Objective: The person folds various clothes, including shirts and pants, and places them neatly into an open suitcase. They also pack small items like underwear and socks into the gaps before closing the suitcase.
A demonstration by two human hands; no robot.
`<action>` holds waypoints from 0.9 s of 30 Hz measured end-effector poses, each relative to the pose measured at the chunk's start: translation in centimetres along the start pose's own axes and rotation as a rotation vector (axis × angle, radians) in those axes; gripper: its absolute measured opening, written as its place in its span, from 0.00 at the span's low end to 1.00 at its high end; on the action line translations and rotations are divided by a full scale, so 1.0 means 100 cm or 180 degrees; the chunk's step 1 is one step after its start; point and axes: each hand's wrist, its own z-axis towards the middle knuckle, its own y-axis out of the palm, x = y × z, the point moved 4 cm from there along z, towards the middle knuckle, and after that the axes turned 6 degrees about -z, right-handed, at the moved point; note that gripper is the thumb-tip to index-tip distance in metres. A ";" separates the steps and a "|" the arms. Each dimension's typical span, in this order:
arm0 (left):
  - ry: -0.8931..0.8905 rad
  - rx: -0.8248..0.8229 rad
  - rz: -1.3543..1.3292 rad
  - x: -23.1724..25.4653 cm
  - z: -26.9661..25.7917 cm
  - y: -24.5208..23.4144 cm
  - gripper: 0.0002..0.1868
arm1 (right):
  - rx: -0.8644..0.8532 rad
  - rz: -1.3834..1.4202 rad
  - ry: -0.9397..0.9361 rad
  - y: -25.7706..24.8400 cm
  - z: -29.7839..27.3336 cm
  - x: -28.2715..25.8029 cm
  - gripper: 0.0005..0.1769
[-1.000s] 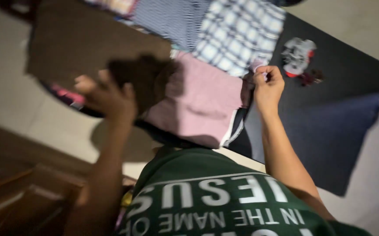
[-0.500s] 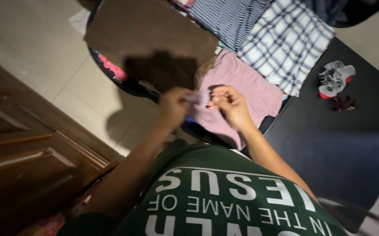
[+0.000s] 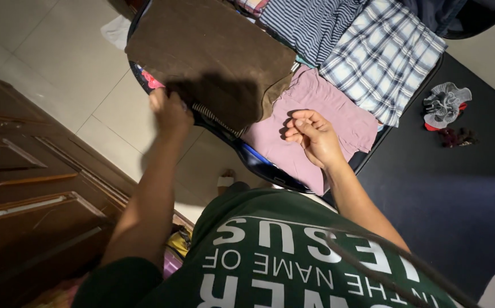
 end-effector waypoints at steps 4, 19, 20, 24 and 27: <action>-0.0188 0.0245 -0.0342 0.013 -0.005 -0.018 0.20 | 0.0041 0.0121 -0.0005 -0.001 -0.004 0.001 0.10; 0.0565 -0.1985 0.0683 -0.038 0.003 0.046 0.10 | -0.0032 0.0382 0.0047 -0.001 -0.002 -0.003 0.10; 0.0439 -0.2242 0.0725 -0.048 0.007 0.054 0.11 | -0.0032 0.0381 0.0036 -0.001 -0.002 -0.004 0.10; 0.0197 -0.2897 0.0666 -0.097 0.024 0.088 0.08 | -0.0076 0.0381 0.0073 0.000 0.001 -0.006 0.10; 0.0559 -0.2833 0.1182 -0.104 0.028 0.103 0.07 | -0.0070 0.0427 0.0105 0.002 0.003 -0.007 0.10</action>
